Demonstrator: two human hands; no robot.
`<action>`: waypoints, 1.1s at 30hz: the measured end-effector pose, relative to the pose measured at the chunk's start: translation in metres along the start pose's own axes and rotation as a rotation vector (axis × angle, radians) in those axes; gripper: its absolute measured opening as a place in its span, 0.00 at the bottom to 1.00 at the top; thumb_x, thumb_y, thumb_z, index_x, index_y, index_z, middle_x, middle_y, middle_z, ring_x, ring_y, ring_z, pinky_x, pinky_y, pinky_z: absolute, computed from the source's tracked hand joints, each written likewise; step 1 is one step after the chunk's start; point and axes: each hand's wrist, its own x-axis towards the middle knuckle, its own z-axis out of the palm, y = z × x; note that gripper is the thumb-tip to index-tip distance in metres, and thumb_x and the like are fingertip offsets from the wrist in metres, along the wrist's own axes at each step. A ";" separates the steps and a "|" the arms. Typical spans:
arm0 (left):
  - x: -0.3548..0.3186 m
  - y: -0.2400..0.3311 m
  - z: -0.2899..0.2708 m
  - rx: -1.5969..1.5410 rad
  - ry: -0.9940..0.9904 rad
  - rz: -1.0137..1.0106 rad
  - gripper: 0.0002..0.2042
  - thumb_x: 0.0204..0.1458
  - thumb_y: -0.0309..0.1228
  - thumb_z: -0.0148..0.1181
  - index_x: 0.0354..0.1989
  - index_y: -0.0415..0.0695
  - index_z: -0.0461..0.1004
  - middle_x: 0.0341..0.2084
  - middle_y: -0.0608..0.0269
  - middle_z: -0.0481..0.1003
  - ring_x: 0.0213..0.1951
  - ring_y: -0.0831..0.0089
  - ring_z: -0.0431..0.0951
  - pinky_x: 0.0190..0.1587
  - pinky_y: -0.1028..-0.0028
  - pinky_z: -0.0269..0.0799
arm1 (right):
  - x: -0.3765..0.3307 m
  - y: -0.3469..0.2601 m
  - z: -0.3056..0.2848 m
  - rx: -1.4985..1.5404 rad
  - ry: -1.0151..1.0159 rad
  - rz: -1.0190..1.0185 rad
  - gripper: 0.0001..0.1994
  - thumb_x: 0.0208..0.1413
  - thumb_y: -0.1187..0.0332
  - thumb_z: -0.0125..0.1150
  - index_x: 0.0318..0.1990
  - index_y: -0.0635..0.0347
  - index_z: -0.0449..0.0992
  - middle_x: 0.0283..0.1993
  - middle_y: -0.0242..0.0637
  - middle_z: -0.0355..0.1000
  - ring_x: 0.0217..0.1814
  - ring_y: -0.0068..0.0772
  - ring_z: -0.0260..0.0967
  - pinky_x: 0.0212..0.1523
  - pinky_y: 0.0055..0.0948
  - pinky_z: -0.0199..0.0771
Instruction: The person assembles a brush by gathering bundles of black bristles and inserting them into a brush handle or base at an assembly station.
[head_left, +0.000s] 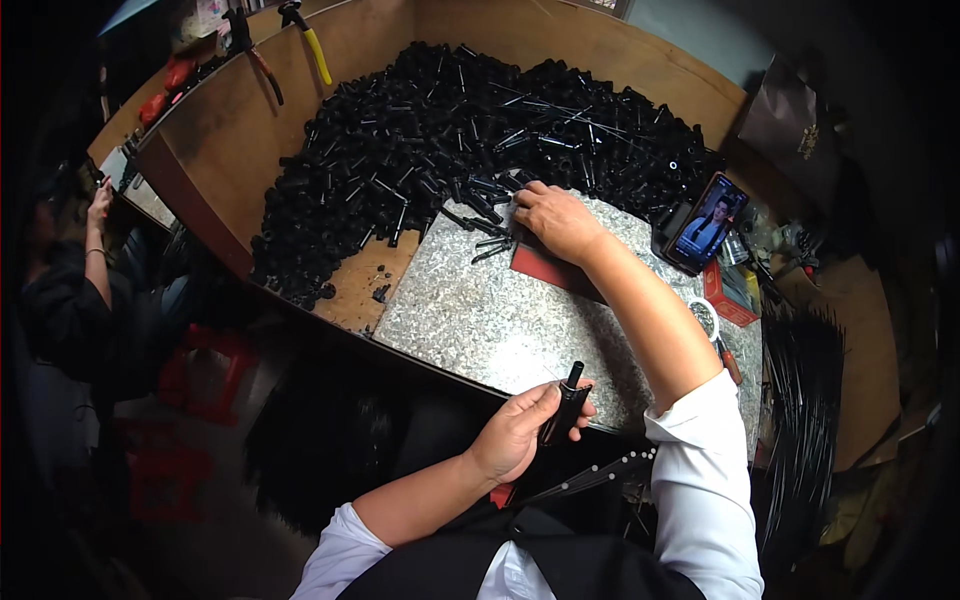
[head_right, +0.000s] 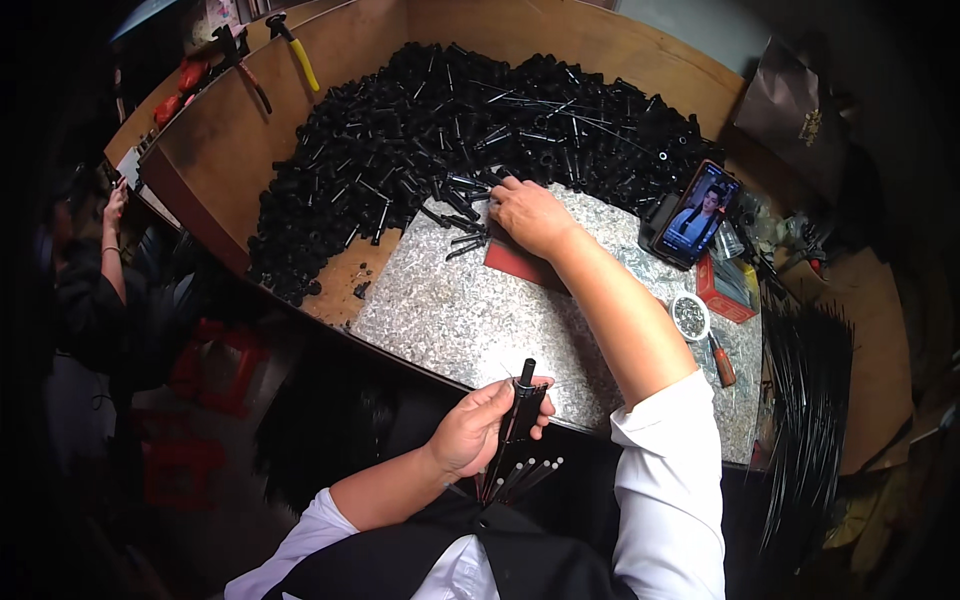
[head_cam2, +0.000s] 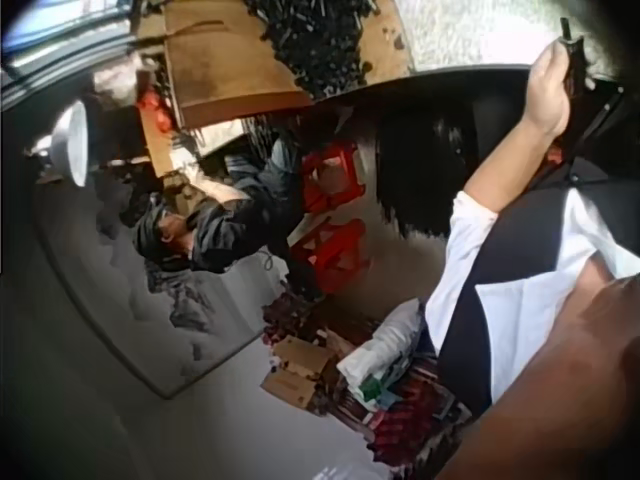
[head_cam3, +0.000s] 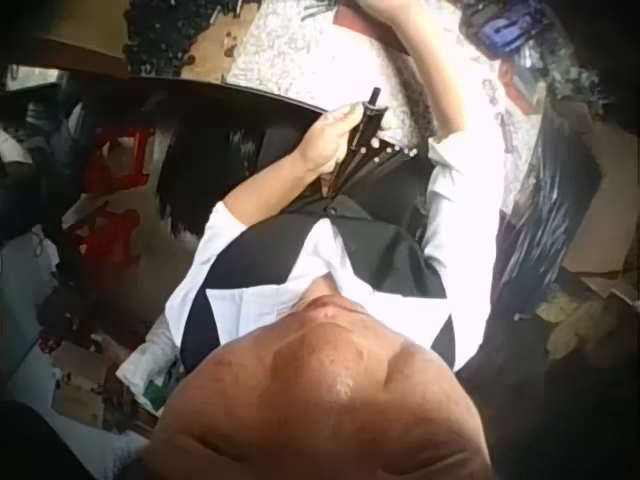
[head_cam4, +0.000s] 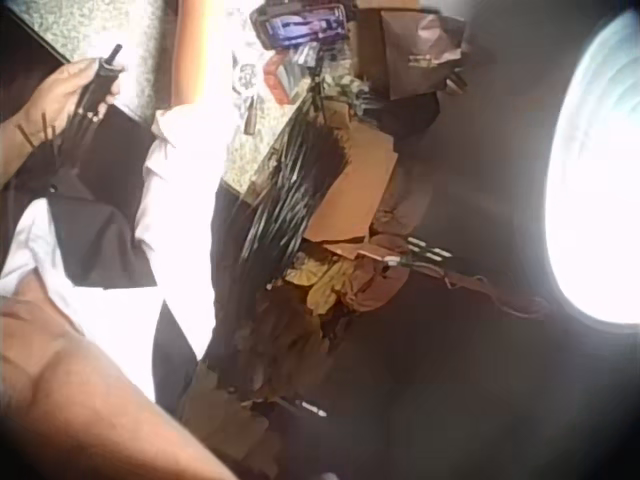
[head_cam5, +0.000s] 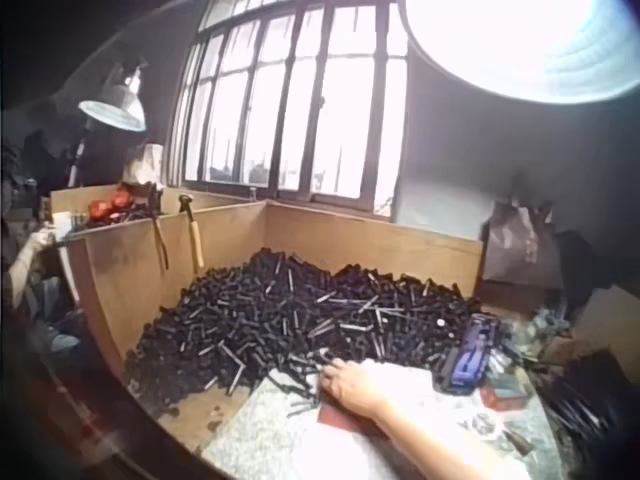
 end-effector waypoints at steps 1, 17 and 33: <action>0.000 0.001 0.000 -0.027 -0.007 -0.005 0.21 0.65 0.37 0.39 0.58 0.33 0.61 0.42 0.57 0.71 0.41 0.73 0.71 0.47 0.74 0.69 | -0.001 0.001 -0.003 -0.041 -0.051 0.033 0.13 0.47 0.72 0.52 0.41 0.57 0.76 0.53 0.35 0.68 0.57 0.37 0.62 0.51 0.32 0.68; -0.006 -0.007 0.023 0.102 0.070 0.085 0.21 0.64 0.38 0.42 0.57 0.34 0.65 0.39 0.62 0.74 0.38 0.80 0.71 0.43 0.78 0.70 | -0.150 -0.075 -0.098 1.912 0.087 0.563 0.20 0.59 0.72 0.54 0.58 0.64 0.61 0.48 0.45 0.72 0.49 0.36 0.73 0.45 0.26 0.75; -0.010 -0.020 0.028 0.194 0.122 0.186 0.18 0.64 0.38 0.43 0.47 0.36 0.72 0.37 0.63 0.75 0.37 0.80 0.71 0.40 0.78 0.70 | -0.160 -0.113 -0.125 1.452 0.186 0.615 0.11 0.54 0.73 0.62 0.40 0.64 0.66 0.35 0.36 0.72 0.33 0.19 0.68 0.32 0.19 0.71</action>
